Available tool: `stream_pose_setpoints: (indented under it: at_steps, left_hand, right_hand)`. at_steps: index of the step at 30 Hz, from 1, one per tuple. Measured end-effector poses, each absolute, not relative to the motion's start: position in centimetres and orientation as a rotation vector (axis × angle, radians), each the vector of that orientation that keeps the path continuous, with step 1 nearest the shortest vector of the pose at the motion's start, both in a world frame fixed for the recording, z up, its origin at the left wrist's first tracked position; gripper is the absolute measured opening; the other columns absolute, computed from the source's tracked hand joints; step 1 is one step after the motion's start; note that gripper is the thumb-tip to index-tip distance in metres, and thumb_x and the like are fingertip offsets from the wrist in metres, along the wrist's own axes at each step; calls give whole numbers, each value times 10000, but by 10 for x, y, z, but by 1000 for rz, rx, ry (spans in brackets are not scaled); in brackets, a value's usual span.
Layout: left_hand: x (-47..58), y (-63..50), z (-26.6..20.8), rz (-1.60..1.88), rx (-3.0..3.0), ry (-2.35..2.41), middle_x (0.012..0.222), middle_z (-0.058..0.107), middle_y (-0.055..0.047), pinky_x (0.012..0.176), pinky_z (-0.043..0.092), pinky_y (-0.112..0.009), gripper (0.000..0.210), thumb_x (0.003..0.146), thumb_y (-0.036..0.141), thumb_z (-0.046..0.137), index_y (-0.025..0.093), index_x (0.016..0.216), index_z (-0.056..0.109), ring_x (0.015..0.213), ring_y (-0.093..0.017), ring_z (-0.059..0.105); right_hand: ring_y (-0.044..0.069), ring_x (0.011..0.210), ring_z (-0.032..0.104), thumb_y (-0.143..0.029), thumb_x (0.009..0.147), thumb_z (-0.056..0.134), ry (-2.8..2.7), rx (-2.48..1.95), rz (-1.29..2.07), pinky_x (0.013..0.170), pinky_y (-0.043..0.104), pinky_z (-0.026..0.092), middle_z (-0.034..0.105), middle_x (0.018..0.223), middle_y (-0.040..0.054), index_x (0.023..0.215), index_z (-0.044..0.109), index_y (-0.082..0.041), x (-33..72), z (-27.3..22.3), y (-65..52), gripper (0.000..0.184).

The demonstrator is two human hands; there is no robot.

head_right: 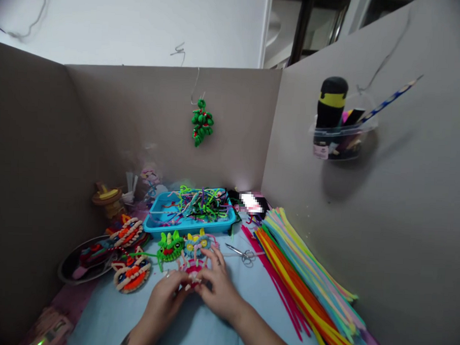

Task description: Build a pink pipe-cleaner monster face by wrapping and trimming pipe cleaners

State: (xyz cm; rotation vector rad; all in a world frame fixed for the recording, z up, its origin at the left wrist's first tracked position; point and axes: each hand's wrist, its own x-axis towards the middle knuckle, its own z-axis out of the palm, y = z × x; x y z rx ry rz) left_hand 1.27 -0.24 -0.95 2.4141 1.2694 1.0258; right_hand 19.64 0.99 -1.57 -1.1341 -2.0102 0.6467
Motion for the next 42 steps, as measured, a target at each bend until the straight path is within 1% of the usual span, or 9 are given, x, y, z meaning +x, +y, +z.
stream_pose_setpoints:
  at_steps: [8,11,15,20,27,32,35,39,42]
  left_hand:
    - [14,-3,0,942,2506,1254,837,660,-37,657,498,-254,133,863,207,510,220,912,633,759,-167,623]
    - [12,-3,0,905,2510,1291,818,653,-45,648,499,-258,155,866,193,486,211,863,640,742,-172,618]
    - [11,-2,-2,871,2510,1337,837,652,-57,658,501,-275,167,856,165,479,206,873,641,762,-186,621]
    - [12,-3,-1,864,2507,1345,838,632,-55,649,497,-261,211,869,153,446,205,856,650,758,-175,614]
    - [16,-4,-3,1038,2494,1345,801,616,-39,633,480,-234,203,865,143,446,199,774,618,727,-157,602]
    - [15,-2,-3,1070,2422,1366,806,613,-36,625,480,-231,182,858,153,459,199,782,618,720,-154,610]
    - [12,2,-5,1054,2351,1367,837,610,-42,661,488,-243,198,872,163,443,198,796,622,751,-155,614]
    - [10,3,-7,1004,2334,1367,861,617,-59,682,484,-267,199,889,187,445,196,814,629,784,-174,604]
    - [12,1,-8,1005,2321,1348,878,622,-64,702,481,-280,178,887,186,460,192,842,632,807,-184,598]
  right_hand:
    - [274,1391,161,-96,731,552,-1993,-1129,563,1086,502,245,416,1390,19,781,698,-249,198,-19,11,217]
    - [286,1386,168,-114,735,562,-1997,-1139,574,1079,513,256,416,1381,22,781,695,-249,197,-19,10,195]
    - [295,1380,182,-170,758,580,-1972,-1146,589,1076,525,258,420,1373,42,823,670,-246,197,-18,10,134]
    - [276,1371,205,-131,771,531,-1958,-1128,571,1072,503,270,428,1359,37,772,621,-229,197,-17,11,133]
    - [265,1252,346,-109,768,509,-1871,-1060,512,1030,466,318,467,1224,53,732,569,-218,191,-16,7,130]
    - [251,1166,424,-174,795,540,-1788,-1057,549,1006,434,343,488,1124,63,724,596,-218,189,-20,10,100]
    - [251,1161,438,-181,780,570,-1751,-1101,620,1000,427,358,492,1150,71,786,619,-222,189,-24,15,64]
    - [250,1175,440,-158,756,592,-1746,-1091,628,1006,419,364,487,1201,82,931,645,-237,189,-29,17,200]
    - [249,1164,451,-201,786,589,-1748,-1085,575,996,409,378,500,1194,83,902,660,-238,190,-29,14,141]
